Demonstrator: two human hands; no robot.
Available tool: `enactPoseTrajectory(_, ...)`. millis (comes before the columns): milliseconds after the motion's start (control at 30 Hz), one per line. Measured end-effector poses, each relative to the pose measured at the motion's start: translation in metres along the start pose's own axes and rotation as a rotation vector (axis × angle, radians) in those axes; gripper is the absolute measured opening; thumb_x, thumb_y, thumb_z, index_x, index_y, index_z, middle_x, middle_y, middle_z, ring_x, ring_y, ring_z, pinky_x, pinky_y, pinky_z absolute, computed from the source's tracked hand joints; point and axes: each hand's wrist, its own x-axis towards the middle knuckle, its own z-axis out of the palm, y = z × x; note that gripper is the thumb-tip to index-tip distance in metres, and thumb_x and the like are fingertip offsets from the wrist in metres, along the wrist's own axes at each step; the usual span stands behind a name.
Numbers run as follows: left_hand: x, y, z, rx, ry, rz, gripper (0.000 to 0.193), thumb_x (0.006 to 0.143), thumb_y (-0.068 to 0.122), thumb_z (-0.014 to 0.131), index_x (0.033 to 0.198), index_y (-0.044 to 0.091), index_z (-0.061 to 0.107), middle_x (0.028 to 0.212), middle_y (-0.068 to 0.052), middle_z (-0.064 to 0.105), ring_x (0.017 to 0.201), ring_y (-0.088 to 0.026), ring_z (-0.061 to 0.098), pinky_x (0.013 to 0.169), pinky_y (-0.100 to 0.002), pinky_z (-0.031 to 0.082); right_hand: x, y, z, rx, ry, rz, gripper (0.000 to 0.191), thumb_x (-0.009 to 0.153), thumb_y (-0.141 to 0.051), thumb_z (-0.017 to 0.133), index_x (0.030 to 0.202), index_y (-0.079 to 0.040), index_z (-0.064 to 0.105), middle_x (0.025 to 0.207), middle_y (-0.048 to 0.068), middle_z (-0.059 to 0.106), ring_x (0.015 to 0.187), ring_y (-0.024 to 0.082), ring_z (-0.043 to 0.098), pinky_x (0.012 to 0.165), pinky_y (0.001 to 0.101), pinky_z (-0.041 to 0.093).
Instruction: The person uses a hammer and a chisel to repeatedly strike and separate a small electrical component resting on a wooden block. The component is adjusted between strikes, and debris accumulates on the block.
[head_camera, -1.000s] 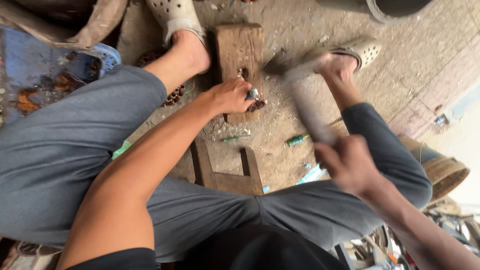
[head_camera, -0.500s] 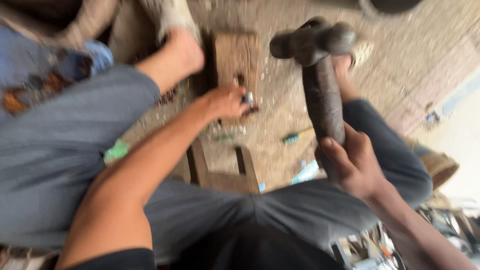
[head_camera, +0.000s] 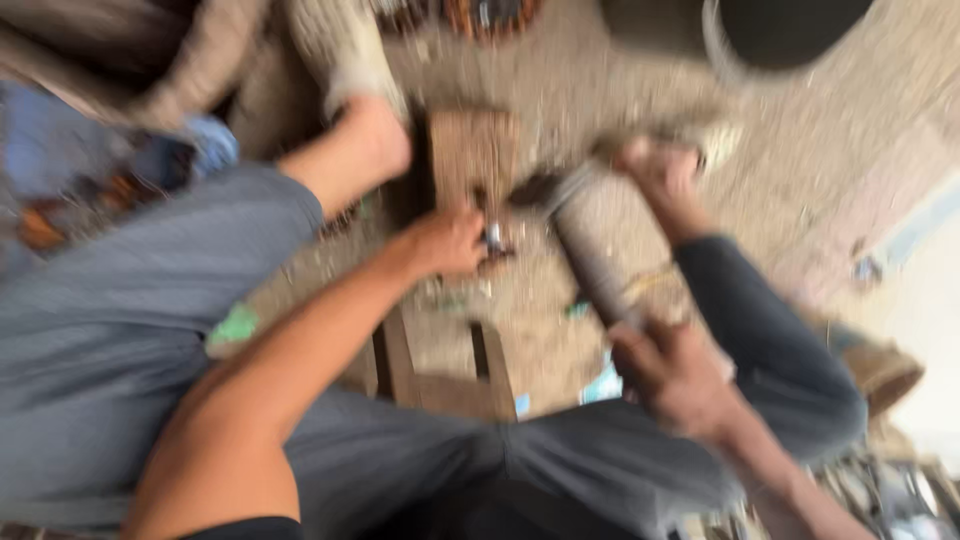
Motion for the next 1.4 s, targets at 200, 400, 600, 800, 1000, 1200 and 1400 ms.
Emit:
enactPoseTrajectory(200, 0.009, 0.015, -0.035, -0.427, -0.105, -0.113, 0.02, 0.074, 0.017, 0.064, 0.079, 0.002, 0.076, 0.069, -0.021, 0.072, 0.061, -0.03, 0.071, 0.069, -0.043, 0.06, -0.012, 0.061, -0.002, 0.525, 0.138, -0.182, 0.041, 0.105, -0.037, 0.05, 0.096, 0.002, 0.058, 0.068, 0.01, 0.064, 0.056, 0.014, 0.059, 0.05, 0.0298, 0.048)
enactPoseTrajectory(400, 0.038, 0.071, -0.05, -0.191, -0.206, -0.493, 0.045, 0.095, 0.037, 0.068, 0.071, 0.0, 0.064, 0.052, -0.006, 0.056, 0.042, -0.017, 0.048, 0.037, -0.036, 0.042, -0.025, 0.113, 0.044, 0.662, 0.153, 0.121, 0.042, 0.104, -0.037, 0.049, 0.098, 0.004, 0.058, 0.064, 0.014, 0.063, 0.05, 0.02, 0.06, 0.046, 0.0332, 0.048)
enactPoseTrajectory(600, 0.037, 0.058, -0.021, 0.214, -0.186, -0.38, 0.047, 0.103, 0.038, 0.064, 0.075, 0.0, 0.068, 0.052, -0.005, 0.056, 0.039, -0.016, 0.048, 0.034, -0.034, 0.04, -0.043, 0.156, 0.089, 0.816, 0.151, 0.206, 0.043, 0.103, -0.037, 0.049, 0.102, 0.005, 0.058, 0.065, 0.012, 0.061, 0.05, 0.019, 0.058, 0.047, 0.0345, 0.05)
enactPoseTrajectory(800, 0.03, 0.02, 0.0, 0.317, 0.214, -0.09, 0.035, 0.105, 0.033, 0.067, 0.094, 0.001, 0.077, 0.056, -0.006, 0.065, 0.041, -0.013, 0.055, 0.034, -0.029, 0.044, -0.039, 0.169, 0.099, 0.849, 0.107, 0.207, 0.043, 0.104, -0.037, 0.049, 0.105, 0.005, 0.06, 0.065, 0.012, 0.061, 0.051, 0.019, 0.058, 0.048, 0.0342, 0.05)
enactPoseTrajectory(1000, 0.033, -0.002, -0.021, 0.194, 0.189, -0.277, 0.039, 0.106, 0.039, 0.066, 0.093, 0.004, 0.077, 0.053, -0.009, 0.063, 0.039, -0.016, 0.055, 0.034, -0.033, 0.042, -0.036, 0.163, 0.093, 0.879, 0.118, 0.252, 0.041, 0.102, -0.036, 0.048, 0.1, 0.003, 0.059, 0.066, 0.013, 0.062, 0.049, 0.021, 0.059, 0.046, 0.0358, 0.05)
enactPoseTrajectory(1200, 0.027, -0.004, -0.101, 0.206, 0.352, -0.43, 0.054, 0.104, 0.051, 0.077, 0.082, 0.002, 0.073, 0.067, -0.011, 0.069, 0.061, -0.032, 0.065, 0.056, -0.048, 0.051, -0.023, 0.164, 0.094, 0.884, 0.152, 0.264, 0.046, 0.105, -0.039, 0.048, 0.099, 0.006, 0.057, 0.068, 0.014, 0.062, 0.052, 0.022, 0.06, 0.049, 0.0372, 0.052)
enactPoseTrajectory(1400, 0.006, 0.027, -0.174, 0.113, 0.098, -0.386, 0.033, 0.082, 0.03, 0.089, 0.093, -0.001, 0.079, 0.085, -0.022, 0.074, 0.078, -0.036, 0.071, 0.07, -0.049, 0.056, 0.01, 0.153, 0.089, 0.739, 0.116, 0.215, 0.049, 0.102, -0.043, 0.053, 0.106, 0.005, 0.059, 0.07, 0.014, 0.063, 0.052, 0.023, 0.06, 0.05, 0.0376, 0.05)
